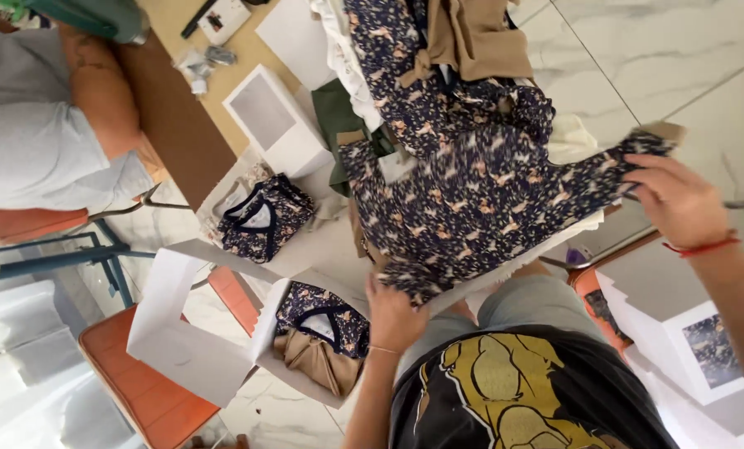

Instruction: Folding garments and packing them into white cardboard boxes

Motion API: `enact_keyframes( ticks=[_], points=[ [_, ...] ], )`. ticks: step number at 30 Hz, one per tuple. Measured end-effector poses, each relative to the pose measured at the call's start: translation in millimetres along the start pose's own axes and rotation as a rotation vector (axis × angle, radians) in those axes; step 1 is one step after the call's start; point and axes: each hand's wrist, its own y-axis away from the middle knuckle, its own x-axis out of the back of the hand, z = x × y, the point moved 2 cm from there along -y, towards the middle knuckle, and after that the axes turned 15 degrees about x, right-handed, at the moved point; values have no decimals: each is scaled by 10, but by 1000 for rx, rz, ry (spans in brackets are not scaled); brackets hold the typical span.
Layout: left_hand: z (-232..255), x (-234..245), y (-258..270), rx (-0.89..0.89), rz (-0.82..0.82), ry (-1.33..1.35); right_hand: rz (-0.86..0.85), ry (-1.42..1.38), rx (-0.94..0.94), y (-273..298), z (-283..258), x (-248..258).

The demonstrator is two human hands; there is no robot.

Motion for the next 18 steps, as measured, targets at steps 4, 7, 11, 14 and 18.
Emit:
enact_keyframes(
  ticks=[4, 7, 11, 14, 18],
  points=[
    [-186, -720, 93, 45, -89, -232, 8, 13, 70, 343, 281, -373],
    [-146, -549, 175, -64, 18, -221, 14, -75, 70, 374, 320, -279],
    [-209, -534, 82, -111, 84, 268, -128, -32, 67, 539, 706, -454],
    [-439, -945, 13, 192, 30, 269, -279, 5, -43, 613, 867, -610],
    [-467, -1067, -201, 311, 386, 187, -385, 199, -231, 351, 784, -646]
  ],
)
